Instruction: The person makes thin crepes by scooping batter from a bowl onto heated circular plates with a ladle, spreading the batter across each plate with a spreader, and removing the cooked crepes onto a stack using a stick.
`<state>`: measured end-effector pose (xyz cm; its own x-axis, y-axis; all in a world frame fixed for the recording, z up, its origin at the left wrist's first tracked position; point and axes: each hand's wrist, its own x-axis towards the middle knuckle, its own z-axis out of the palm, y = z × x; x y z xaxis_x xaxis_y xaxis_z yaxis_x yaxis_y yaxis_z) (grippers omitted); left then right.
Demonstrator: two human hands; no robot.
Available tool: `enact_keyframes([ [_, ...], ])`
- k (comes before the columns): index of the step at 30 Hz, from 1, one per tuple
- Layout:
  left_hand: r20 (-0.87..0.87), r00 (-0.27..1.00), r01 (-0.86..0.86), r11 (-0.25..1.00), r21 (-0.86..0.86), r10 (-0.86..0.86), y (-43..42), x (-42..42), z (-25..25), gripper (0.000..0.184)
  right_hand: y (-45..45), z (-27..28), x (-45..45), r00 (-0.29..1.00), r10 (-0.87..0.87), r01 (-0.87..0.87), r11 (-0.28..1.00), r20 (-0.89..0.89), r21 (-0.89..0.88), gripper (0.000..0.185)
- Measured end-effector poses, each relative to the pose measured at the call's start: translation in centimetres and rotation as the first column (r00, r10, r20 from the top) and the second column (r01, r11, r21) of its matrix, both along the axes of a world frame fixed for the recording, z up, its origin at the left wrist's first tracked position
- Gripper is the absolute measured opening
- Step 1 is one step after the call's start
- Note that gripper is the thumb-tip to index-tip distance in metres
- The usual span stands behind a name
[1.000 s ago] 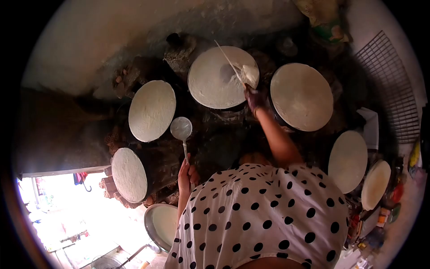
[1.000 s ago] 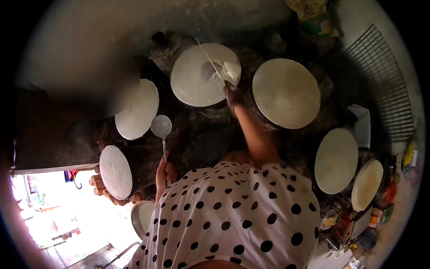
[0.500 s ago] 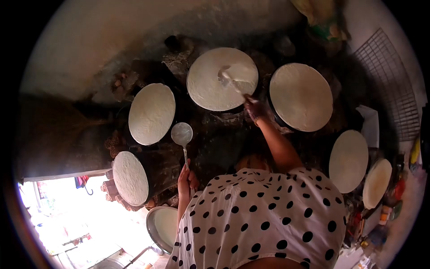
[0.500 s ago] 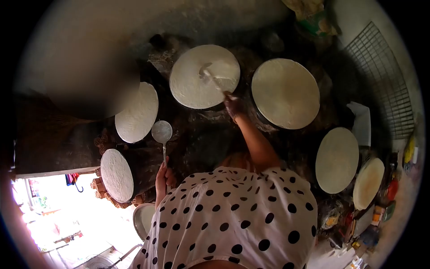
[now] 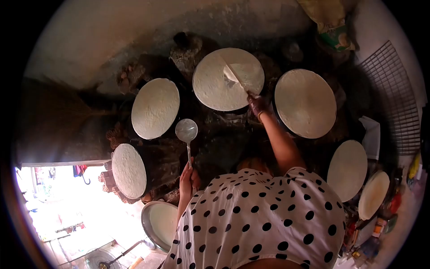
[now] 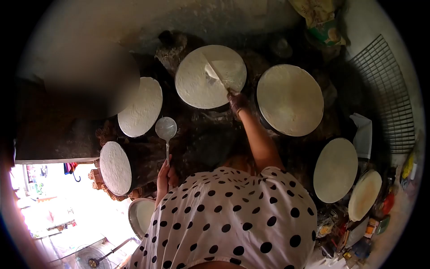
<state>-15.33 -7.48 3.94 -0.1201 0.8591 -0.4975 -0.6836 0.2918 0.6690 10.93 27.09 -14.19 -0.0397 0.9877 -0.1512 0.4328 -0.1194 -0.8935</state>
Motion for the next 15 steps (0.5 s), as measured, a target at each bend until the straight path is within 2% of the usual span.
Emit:
enact_keyframes([
  [1, 0.019, 1.0, -0.01, 1.0, -0.029, 0.01, -0.1, -0.1, 0.1, 0.042, 0.6, 0.9, 0.9, 0.998, -0.018, 0.012, 0.997, 0.067, 0.082, 0.038],
  [3, 0.039, 0.999, -0.035, 0.998, -0.058, 0.037, 0.0, 0.2, 0.2, 0.042, 0.5, 4.1, 1.6, 0.983, -0.148, 0.148, 0.989, -0.106, -0.006, 0.039],
  [5, -0.012, 0.998, -0.067, 0.991, -0.112, 0.066, -0.4, 0.5, 0.4, 0.042, -0.5, 3.2, 2.5, 0.99, -0.085, 0.078, 0.995, -0.11, -0.064, 0.038],
  [7, -0.028, 0.998, -0.064, 0.993, -0.101, 0.061, -0.5, 0.6, 0.5, 0.041, -1.5, 2.0, 3.5, 0.979, 0.151, -0.162, 0.984, -0.134, -0.076, 0.037],
  [9, -0.038, 0.998, -0.055, 0.995, -0.081, 0.052, -0.2, 0.6, 0.3, 0.041, -4.1, 2.0, 4.6, 0.965, 0.255, -0.248, 0.964, -0.064, 0.09, 0.035],
  [10, -0.02, 0.999, -0.045, 0.995, -0.085, 0.044, 0.0, 0.4, 0.1, 0.04, -4.5, 5.2, 4.6, 0.971, 0.226, -0.229, 0.973, 0.072, 0.031, 0.036],
  [11, -0.004, 0.999, -0.032, 0.995, -0.097, 0.032, -0.2, 0.2, -0.1, 0.039, -4.2, 7.2, 3.8, 0.972, 0.224, -0.226, 0.974, 0.07, 0.025, 0.036],
  [13, -0.031, 0.999, 0.013, 0.989, -0.147, -0.017, 0.7, -0.1, -0.4, 0.039, -2.4, 9.1, 2.1, 0.999, -0.041, 0.044, 0.989, 0.023, -0.142, 0.036],
  [14, -0.052, 0.997, 0.05, 0.984, -0.171, -0.06, 1.8, -0.2, -0.7, 0.039, -1.0, 7.9, 1.8, 0.999, -0.039, 0.042, 0.988, 0.021, -0.147, 0.036],
  [15, -0.054, 0.997, 0.047, 0.983, -0.179, -0.058, 2.9, -0.1, -0.8, 0.039, 0.2, 5.7, 1.4, 0.992, 0.012, -0.01, 1.0, 0.126, -0.02, 0.036],
])
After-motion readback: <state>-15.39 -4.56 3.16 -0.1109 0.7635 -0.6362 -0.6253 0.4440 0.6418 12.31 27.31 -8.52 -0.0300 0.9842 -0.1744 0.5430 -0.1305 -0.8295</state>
